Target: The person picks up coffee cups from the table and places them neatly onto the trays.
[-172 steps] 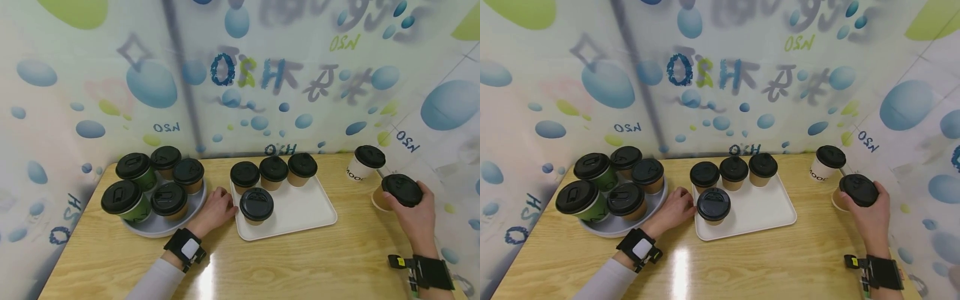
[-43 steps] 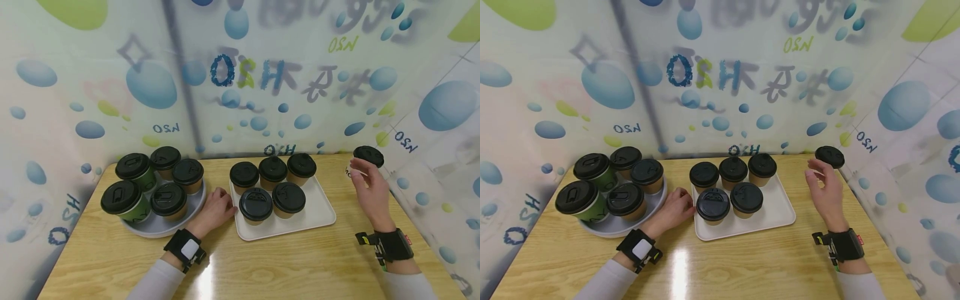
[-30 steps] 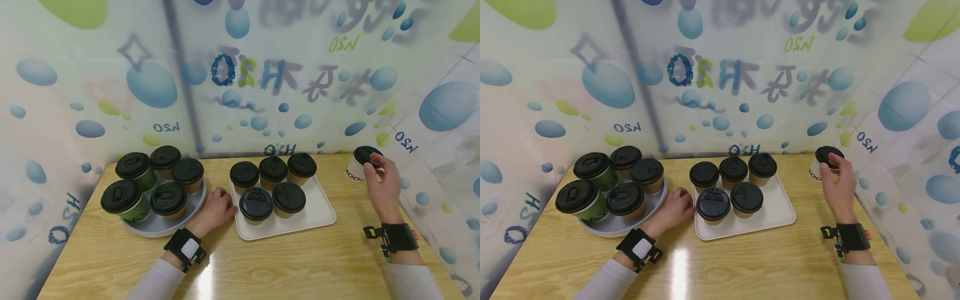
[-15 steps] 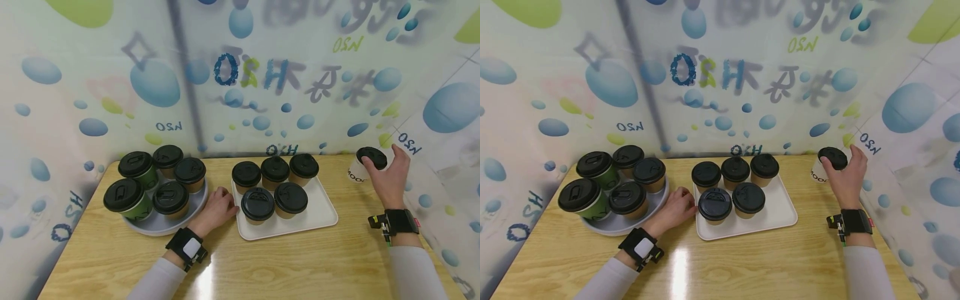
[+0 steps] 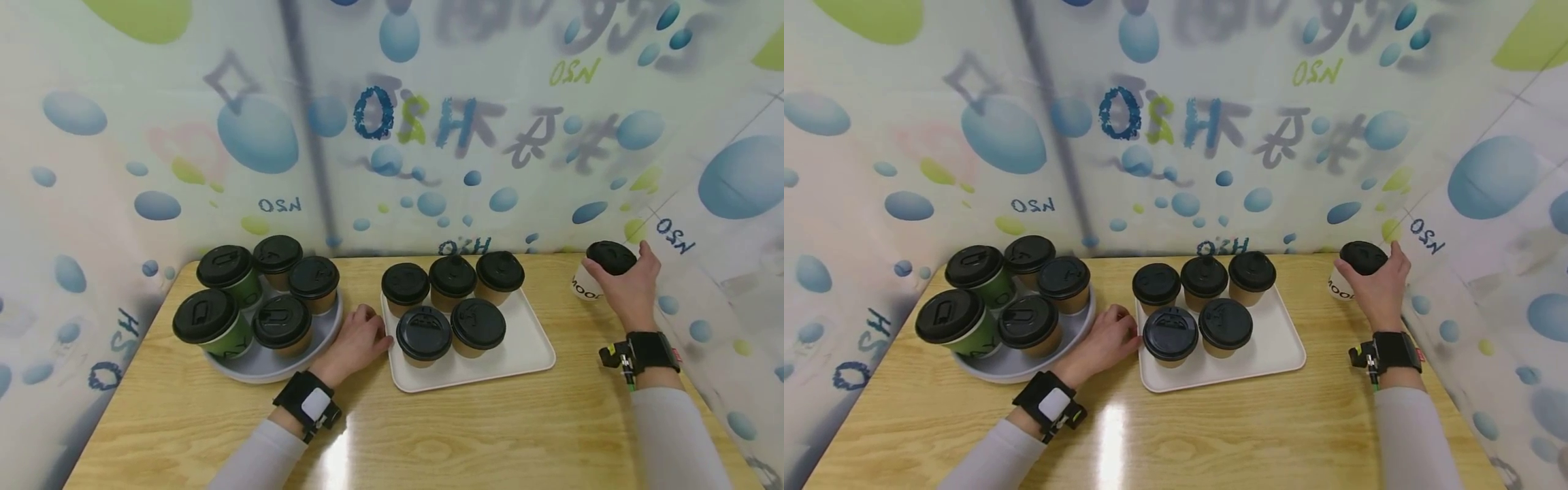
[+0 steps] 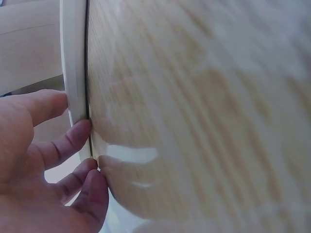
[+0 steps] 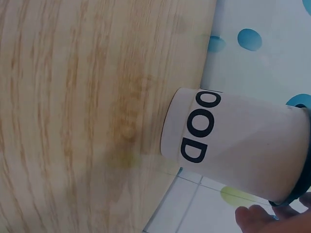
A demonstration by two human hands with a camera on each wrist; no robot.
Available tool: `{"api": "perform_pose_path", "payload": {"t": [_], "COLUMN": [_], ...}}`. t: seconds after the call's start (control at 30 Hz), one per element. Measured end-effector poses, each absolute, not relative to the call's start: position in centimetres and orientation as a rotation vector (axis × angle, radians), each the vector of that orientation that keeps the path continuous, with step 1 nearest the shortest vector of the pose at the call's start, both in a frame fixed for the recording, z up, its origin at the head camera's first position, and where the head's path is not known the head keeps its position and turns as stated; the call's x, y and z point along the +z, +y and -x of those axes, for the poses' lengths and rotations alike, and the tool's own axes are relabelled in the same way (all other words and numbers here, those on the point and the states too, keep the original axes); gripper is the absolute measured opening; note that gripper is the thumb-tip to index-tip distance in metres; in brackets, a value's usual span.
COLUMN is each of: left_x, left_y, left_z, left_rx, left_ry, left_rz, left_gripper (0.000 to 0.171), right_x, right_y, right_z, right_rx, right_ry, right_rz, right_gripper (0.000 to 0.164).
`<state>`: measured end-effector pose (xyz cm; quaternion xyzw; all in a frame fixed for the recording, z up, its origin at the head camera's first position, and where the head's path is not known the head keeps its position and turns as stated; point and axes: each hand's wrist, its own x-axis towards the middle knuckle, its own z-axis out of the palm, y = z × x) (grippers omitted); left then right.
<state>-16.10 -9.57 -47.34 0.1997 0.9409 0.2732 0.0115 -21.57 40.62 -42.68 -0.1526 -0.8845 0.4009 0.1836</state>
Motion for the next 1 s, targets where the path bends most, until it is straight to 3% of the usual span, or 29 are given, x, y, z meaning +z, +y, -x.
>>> {"api": "perform_pose_path", "payload": {"t": [0.53,1.0], "left_x": [-46.9,-47.0], "left_y": [-9.5,-9.5], "left_z": [16.0,16.1], "left_rx": [0.818,0.847], "left_ry": [2.947,2.937], "left_rz": [-0.655,-0.639], "left_gripper": [0.018,0.018], "right_x": [-43.4,-41.3], "right_y": [41.2,39.1], "right_z": [22.1,19.5], "right_rx": [1.129,1.162], "right_ry": [-2.525,-2.478], "right_rz": [0.430,0.344], "right_gripper": [0.103,0.100]}}
